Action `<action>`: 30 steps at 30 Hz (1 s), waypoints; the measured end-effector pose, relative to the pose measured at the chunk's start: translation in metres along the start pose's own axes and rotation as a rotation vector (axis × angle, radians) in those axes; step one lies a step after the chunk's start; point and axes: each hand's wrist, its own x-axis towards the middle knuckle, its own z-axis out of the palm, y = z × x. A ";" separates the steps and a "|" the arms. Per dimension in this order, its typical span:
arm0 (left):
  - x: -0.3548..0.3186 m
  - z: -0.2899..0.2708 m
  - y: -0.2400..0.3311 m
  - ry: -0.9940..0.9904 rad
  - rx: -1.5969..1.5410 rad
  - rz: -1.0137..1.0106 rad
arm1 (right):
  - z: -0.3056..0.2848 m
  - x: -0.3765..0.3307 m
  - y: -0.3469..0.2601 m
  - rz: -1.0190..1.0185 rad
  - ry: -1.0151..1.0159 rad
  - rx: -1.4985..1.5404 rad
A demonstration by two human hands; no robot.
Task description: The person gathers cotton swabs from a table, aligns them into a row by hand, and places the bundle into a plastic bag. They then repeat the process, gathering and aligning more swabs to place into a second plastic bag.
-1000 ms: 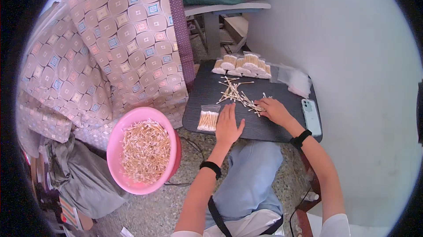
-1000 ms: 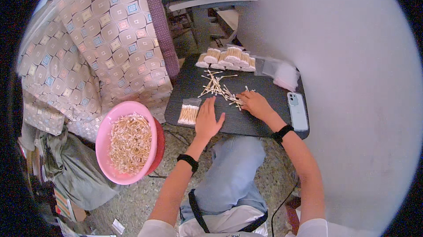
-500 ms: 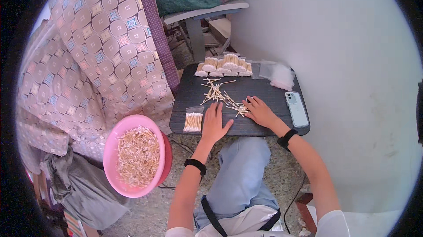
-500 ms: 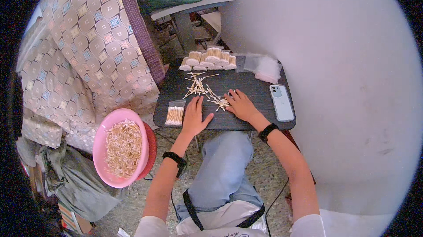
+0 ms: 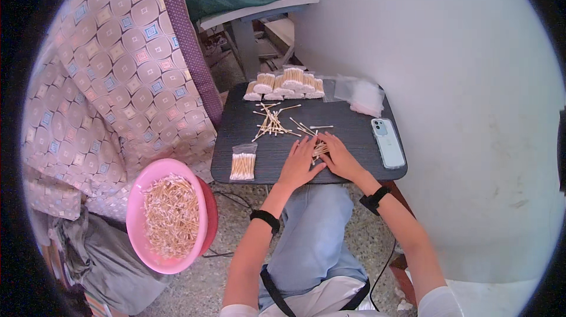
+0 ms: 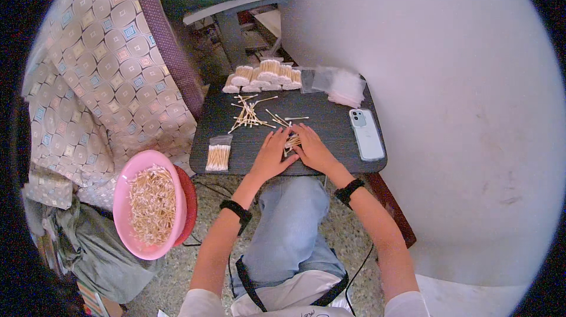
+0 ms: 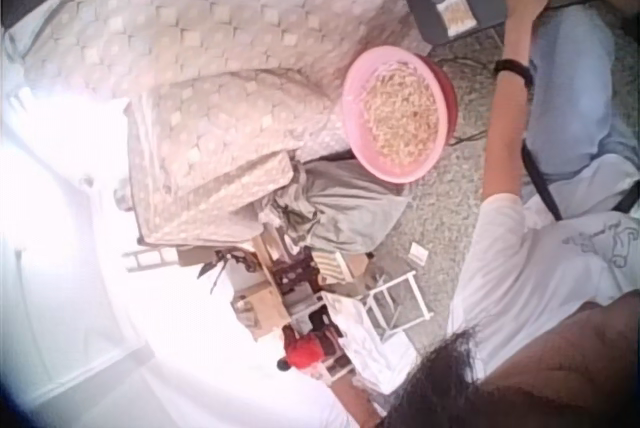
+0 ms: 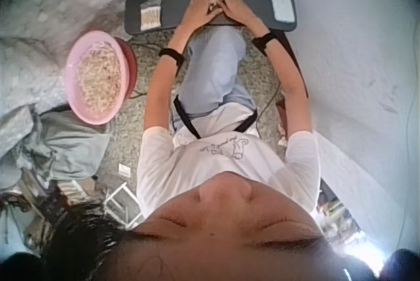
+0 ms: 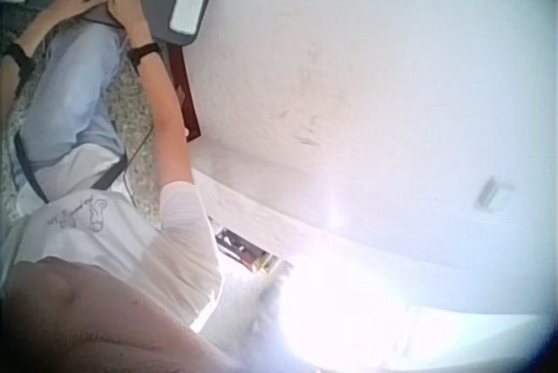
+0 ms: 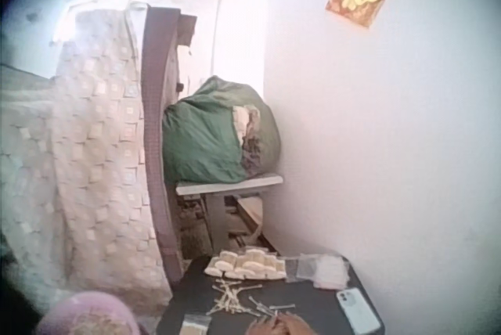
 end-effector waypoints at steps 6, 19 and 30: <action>0.001 0.003 0.001 0.081 -0.094 0.003 | -0.009 0.000 -0.014 0.029 0.114 0.112; 0.001 -0.010 0.012 0.087 -0.389 -0.126 | -0.013 -0.004 -0.012 0.098 0.064 0.286; 0.000 -0.008 0.016 0.155 -0.339 -0.021 | -0.011 -0.006 -0.004 0.047 0.128 0.111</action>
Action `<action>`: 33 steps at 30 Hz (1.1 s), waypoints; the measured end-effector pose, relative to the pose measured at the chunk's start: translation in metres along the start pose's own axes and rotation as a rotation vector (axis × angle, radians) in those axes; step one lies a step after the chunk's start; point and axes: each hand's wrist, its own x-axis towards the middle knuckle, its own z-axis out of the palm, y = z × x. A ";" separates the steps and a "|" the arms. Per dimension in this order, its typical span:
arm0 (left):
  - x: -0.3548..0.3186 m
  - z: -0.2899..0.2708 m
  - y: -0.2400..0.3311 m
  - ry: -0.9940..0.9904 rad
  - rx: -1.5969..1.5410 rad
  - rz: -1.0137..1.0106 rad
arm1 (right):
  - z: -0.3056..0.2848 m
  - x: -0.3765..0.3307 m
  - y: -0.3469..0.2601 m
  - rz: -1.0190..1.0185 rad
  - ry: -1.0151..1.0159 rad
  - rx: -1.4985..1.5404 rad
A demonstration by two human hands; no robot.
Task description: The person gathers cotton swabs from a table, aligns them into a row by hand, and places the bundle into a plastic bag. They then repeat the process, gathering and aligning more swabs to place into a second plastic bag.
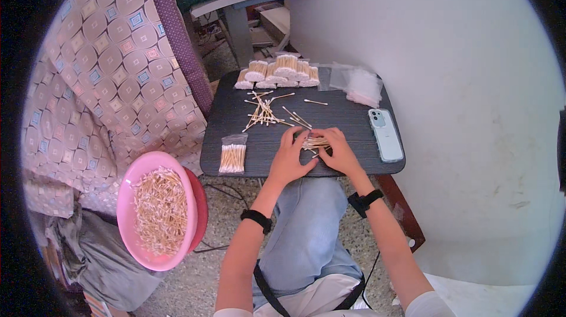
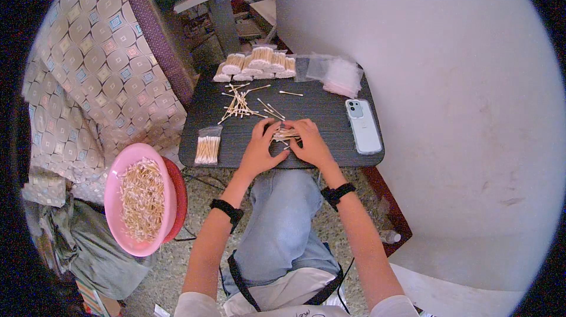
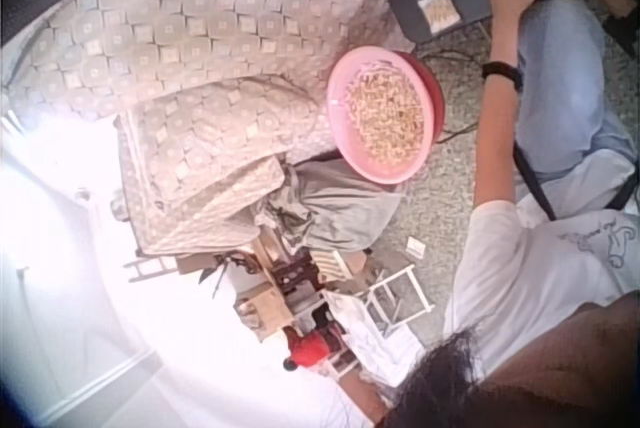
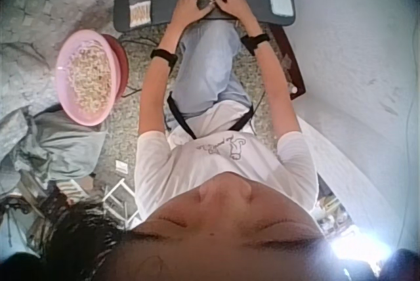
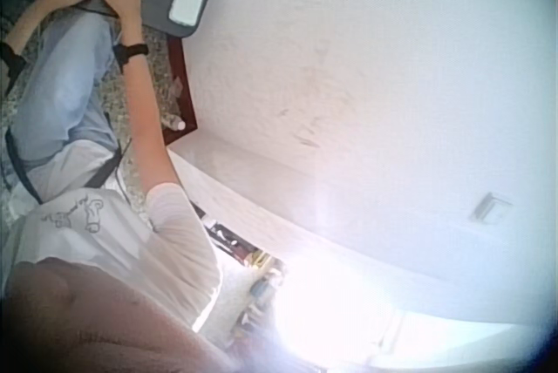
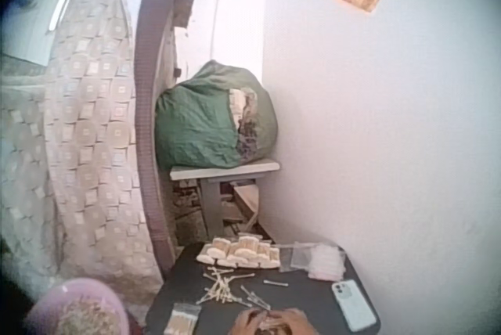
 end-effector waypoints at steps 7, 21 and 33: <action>-0.007 0.002 -0.002 0.137 0.292 -0.130 | -0.005 0.004 -0.021 0.006 -0.072 -0.090; -0.004 -0.003 -0.014 0.078 0.021 -0.033 | 0.002 0.002 -0.002 -0.025 -0.039 0.002; -0.006 0.000 -0.020 0.203 -0.128 -0.087 | 0.006 0.004 -0.006 -0.046 -0.017 -0.131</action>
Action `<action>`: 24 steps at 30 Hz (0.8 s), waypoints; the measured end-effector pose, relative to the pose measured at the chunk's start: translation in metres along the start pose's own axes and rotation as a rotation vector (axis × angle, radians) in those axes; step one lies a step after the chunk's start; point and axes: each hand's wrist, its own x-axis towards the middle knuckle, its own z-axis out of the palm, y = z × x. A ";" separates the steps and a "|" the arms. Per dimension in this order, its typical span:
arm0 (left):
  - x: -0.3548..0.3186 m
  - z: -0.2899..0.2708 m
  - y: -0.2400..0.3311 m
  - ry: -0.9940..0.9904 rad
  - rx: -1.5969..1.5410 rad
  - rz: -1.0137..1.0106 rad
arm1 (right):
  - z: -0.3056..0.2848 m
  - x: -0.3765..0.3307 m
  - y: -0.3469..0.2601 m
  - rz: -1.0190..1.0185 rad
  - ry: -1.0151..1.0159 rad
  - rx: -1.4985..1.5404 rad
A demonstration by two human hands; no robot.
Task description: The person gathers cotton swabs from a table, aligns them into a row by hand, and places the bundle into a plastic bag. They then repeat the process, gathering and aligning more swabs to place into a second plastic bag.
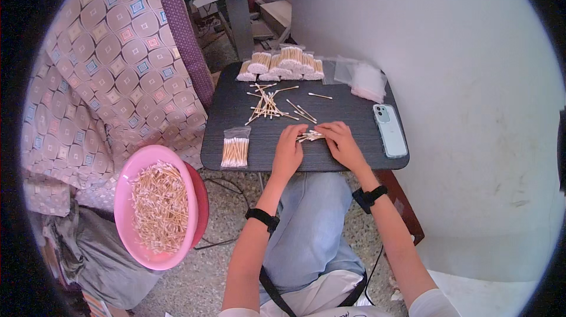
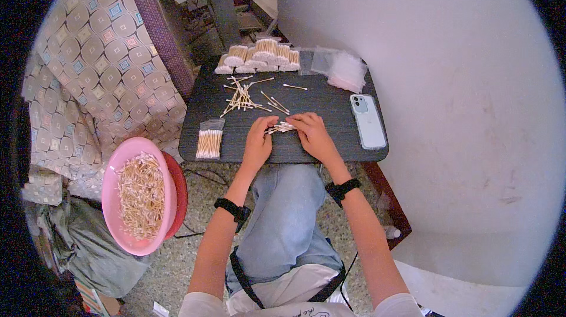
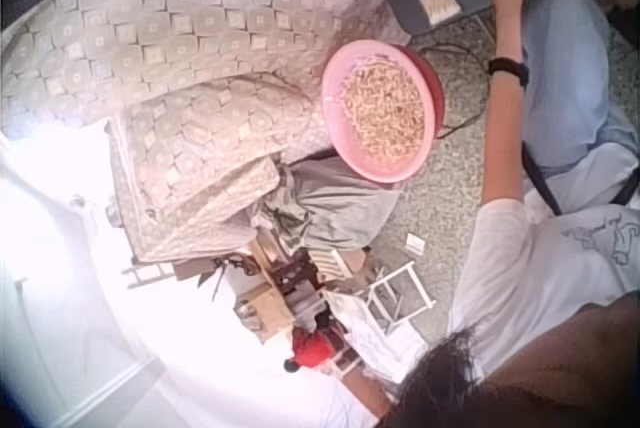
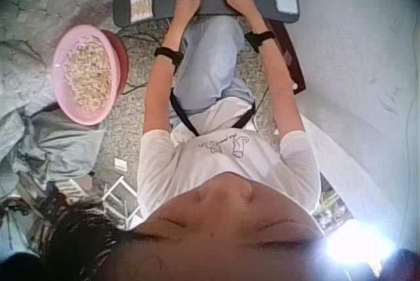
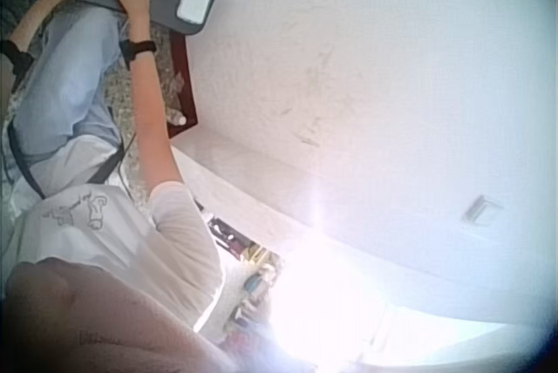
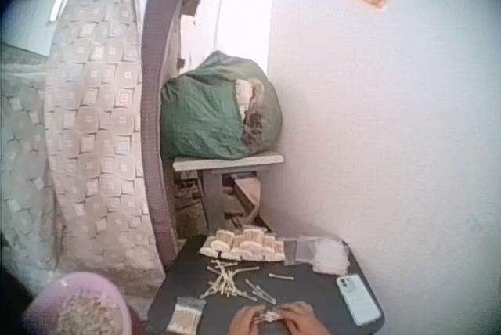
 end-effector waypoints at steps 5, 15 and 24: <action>0.003 0.000 -0.005 0.086 -0.024 -0.039 | 0.000 0.000 -0.002 0.005 -0.010 -0.018; 0.001 -0.001 0.005 0.045 0.117 0.036 | -0.003 0.000 -0.004 0.016 0.019 0.004; -0.001 0.001 0.002 -0.014 0.130 -0.039 | -0.001 -0.003 -0.005 -0.008 0.053 -0.069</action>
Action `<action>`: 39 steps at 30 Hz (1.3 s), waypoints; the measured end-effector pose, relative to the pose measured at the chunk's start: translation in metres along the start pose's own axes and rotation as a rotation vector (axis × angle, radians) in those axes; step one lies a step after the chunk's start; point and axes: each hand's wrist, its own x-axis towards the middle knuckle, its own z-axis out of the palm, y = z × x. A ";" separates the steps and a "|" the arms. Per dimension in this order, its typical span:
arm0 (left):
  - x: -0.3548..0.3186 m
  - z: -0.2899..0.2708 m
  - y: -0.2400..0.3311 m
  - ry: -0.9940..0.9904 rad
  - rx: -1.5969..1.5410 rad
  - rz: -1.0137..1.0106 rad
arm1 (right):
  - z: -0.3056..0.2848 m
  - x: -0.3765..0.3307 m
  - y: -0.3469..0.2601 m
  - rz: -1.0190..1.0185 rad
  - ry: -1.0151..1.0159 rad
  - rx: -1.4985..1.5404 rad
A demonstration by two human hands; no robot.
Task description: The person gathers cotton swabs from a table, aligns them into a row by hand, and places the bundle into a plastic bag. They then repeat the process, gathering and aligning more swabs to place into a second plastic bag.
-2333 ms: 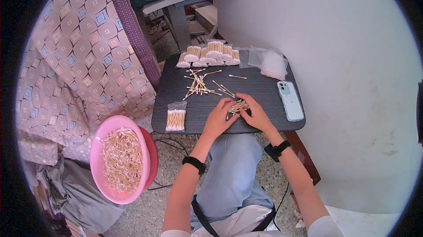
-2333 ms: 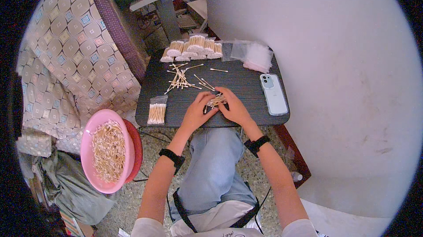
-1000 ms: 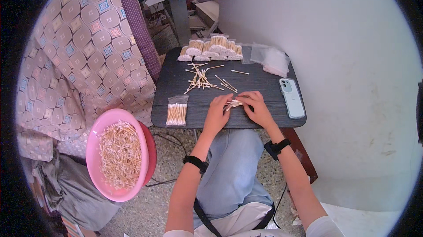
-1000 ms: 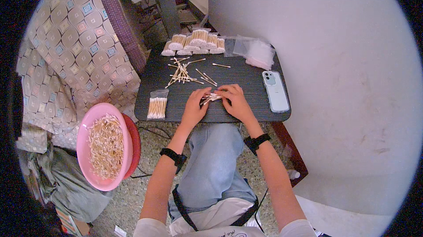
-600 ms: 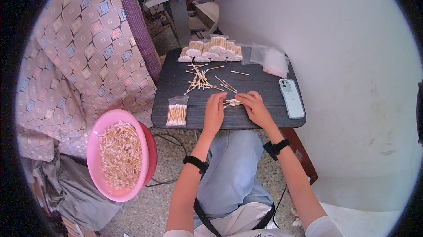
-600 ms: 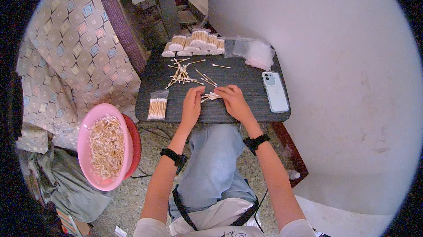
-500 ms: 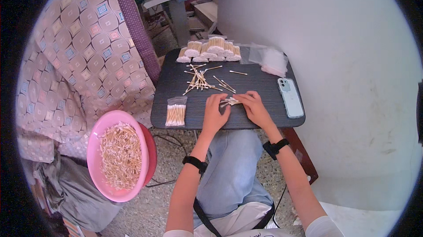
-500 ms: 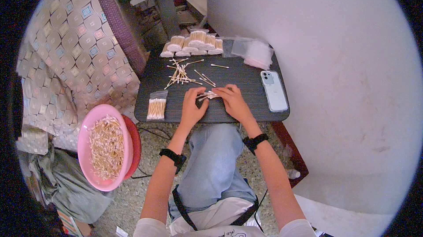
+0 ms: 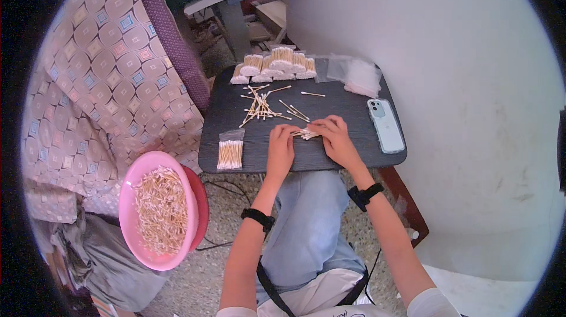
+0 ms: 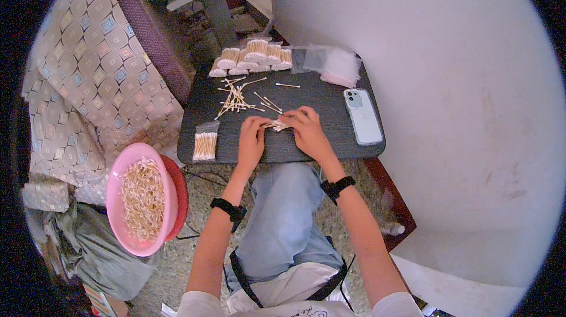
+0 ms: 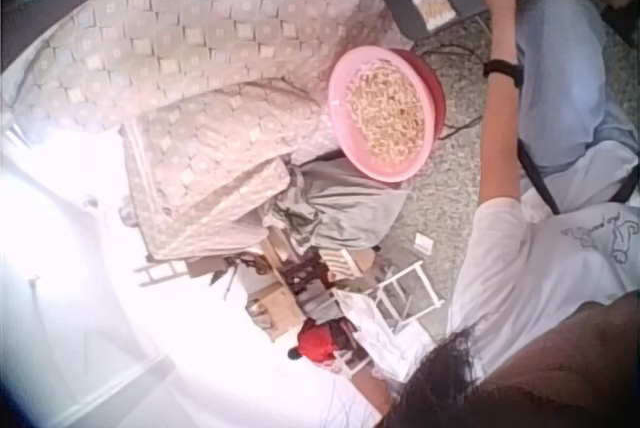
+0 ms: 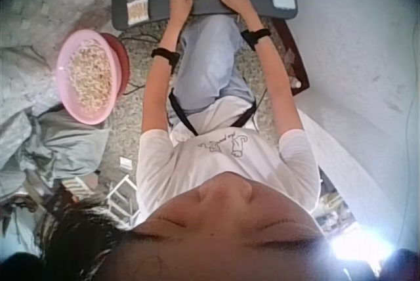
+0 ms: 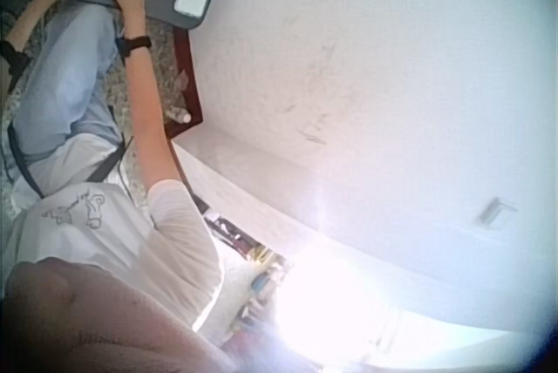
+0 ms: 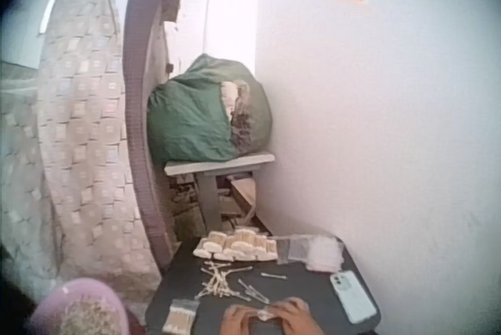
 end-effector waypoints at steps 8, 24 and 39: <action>0.000 0.002 -0.007 0.065 0.183 0.037 | 0.005 0.000 0.008 -0.031 -0.014 0.024; -0.004 -0.003 -0.005 -0.216 0.276 0.134 | 0.001 0.003 0.000 0.056 -0.105 0.312; 0.001 0.001 0.005 -0.227 0.164 0.212 | -0.002 0.003 -0.007 0.128 -0.127 0.300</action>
